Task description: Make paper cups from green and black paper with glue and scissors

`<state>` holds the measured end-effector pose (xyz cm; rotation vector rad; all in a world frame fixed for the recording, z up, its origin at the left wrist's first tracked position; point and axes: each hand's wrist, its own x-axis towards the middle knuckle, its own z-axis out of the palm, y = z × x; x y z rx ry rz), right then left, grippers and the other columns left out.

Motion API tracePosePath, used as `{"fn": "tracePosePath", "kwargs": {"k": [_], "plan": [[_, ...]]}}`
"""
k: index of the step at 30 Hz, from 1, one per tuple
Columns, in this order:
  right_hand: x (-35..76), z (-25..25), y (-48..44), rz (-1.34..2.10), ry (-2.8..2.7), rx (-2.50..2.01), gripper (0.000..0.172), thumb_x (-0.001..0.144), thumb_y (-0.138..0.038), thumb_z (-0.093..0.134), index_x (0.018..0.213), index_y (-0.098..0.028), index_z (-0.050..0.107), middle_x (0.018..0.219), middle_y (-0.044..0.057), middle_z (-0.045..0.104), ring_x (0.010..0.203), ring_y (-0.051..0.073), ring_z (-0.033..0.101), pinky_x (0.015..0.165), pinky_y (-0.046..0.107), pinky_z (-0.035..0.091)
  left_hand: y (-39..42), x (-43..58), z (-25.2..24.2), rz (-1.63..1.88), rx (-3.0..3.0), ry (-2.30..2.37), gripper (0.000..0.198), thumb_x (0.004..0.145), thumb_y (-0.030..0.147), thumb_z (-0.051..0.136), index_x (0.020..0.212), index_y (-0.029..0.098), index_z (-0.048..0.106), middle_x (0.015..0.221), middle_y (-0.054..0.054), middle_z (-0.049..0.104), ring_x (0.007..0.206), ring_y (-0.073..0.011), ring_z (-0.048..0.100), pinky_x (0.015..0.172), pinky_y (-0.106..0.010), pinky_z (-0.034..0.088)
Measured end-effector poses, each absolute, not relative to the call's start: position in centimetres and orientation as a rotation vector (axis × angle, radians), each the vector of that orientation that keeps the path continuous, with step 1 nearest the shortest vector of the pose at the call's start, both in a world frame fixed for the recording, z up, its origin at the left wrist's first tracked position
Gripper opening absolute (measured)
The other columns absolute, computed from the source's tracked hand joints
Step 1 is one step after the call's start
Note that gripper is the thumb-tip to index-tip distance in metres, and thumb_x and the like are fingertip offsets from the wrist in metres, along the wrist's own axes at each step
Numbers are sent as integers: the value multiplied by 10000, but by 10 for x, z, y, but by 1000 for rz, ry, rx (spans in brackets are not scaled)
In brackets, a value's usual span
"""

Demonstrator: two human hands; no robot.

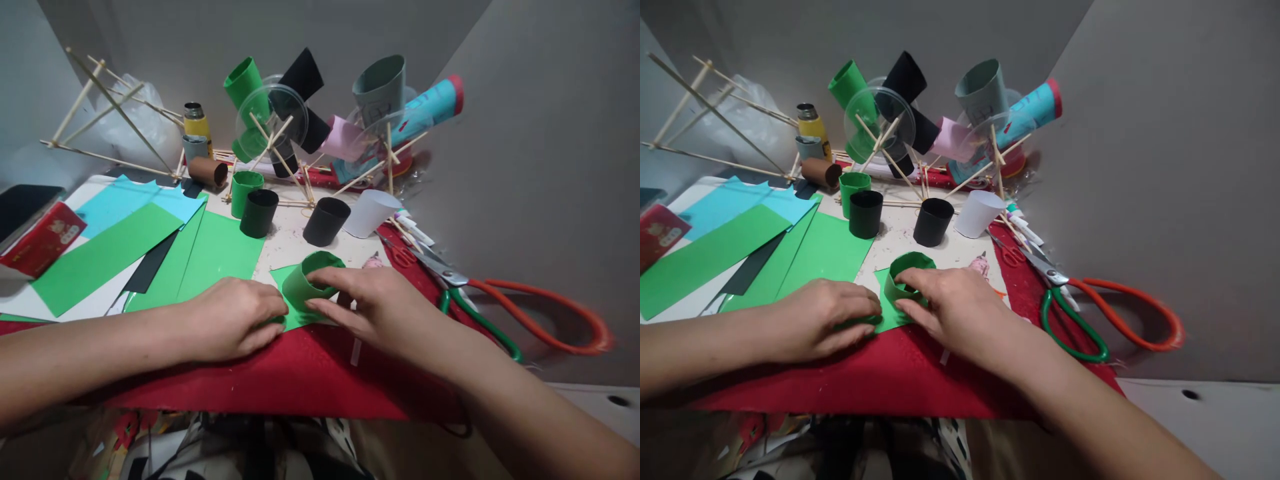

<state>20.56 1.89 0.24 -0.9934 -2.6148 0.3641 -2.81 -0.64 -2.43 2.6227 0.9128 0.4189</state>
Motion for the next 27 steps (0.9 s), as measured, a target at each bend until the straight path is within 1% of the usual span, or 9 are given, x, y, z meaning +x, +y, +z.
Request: {"fn": "tracePosePath", "kwargs": {"k": [3, 7, 10, 12, 16, 17, 20, 24, 27], "plan": [[208, 12, 20, 435, -2604, -1004, 277, 832, -146, 714, 1107, -120, 695, 863, 57, 749, 569, 135, 635, 553, 237, 453, -2, -31, -10, 653, 2533, 960, 136, 911, 198, 532, 983, 154, 638, 897, -50, 708, 722, -139, 643, 666, -245, 492], [214, 26, 22, 481, -2476, -916, 222, 857, -195, 694, 1069, -135, 713, 863, 42, 742, 561, 119, 632, 539, 232, 464, 5, -27, 8, 874, 2533, 914, 284, 886, 191, 573, 1169, 166, 576, 1070, -59, 701, 648, -99, 599, 649, -237, 487], [218, 31, 26, 439, -2251, -978, 133, 875, -242, 665, 947, -147, 724, 745, 7, 715, 515, 110, 610, 505, 231, 442, 12, -20, 19, 745, 2577, 826, 361, 882, 200, 587, 1240, 192, 547, 1185, -68, 685, 709, -110, 630, 696, -244, 496], [218, 34, 29, 358, -2201, -1097, 144, 862, -261, 673, 923, -143, 729, 755, 14, 723, 518, 119, 614, 519, 246, 443, 16, -14, 25, 551, 2631, 823, 349, 886, 212, 583, 1233, 191, 557, 1134, -61, 704, 730, -127, 645, 695, -249, 485], [211, 44, 36, 136, -2427, -1360, 260, 841, -346, 688, 1008, -153, 741, 977, 87, 756, 811, 249, 699, 668, 321, 484, 23, 0, 34, 147, 2744, 865, 205, 885, 229, 579, 1080, 187, 625, 916, -29, 716, 691, -140, 635, 612, -236, 424], [208, 48, 38, 93, -2497, -1391, 271, 849, -361, 677, 1014, -156, 741, 987, 103, 755, 874, 283, 699, 675, 332, 484, 25, 4, 37, 79, 2764, 890, 163, 876, 229, 588, 1027, 191, 636, 863, -18, 708, 657, -135, 621, 582, -232, 399], [199, 58, 46, 29, -2653, -1444, 245, 844, -335, 668, 948, -129, 748, 898, 150, 750, 869, 339, 703, 637, 352, 486, 29, 13, 44, -61, 2784, 977, 32, 838, 220, 623, 862, 201, 633, 654, 30, 637, 511, -108, 529, 501, -228, 317], [190, 62, 59, 76, -2738, -1403, 214, 795, -213, 718, 982, -112, 746, 925, 170, 744, 880, 325, 707, 670, 347, 512, 34, 21, 48, -165, 2765, 970, 185, 824, 213, 608, 647, 205, 557, 462, 70, 480, 378, -80, 355, 428, -236, 240], [185, 58, 64, 120, -2748, -1344, 235, 772, -119, 712, 1004, -110, 743, 951, 166, 743, 885, 308, 710, 704, 352, 530, 37, 24, 47, -167, 2761, 913, 281, 825, 202, 567, 551, 208, 507, 428, 58, 449, 360, -78, 337, 405, -239, 230]]}}
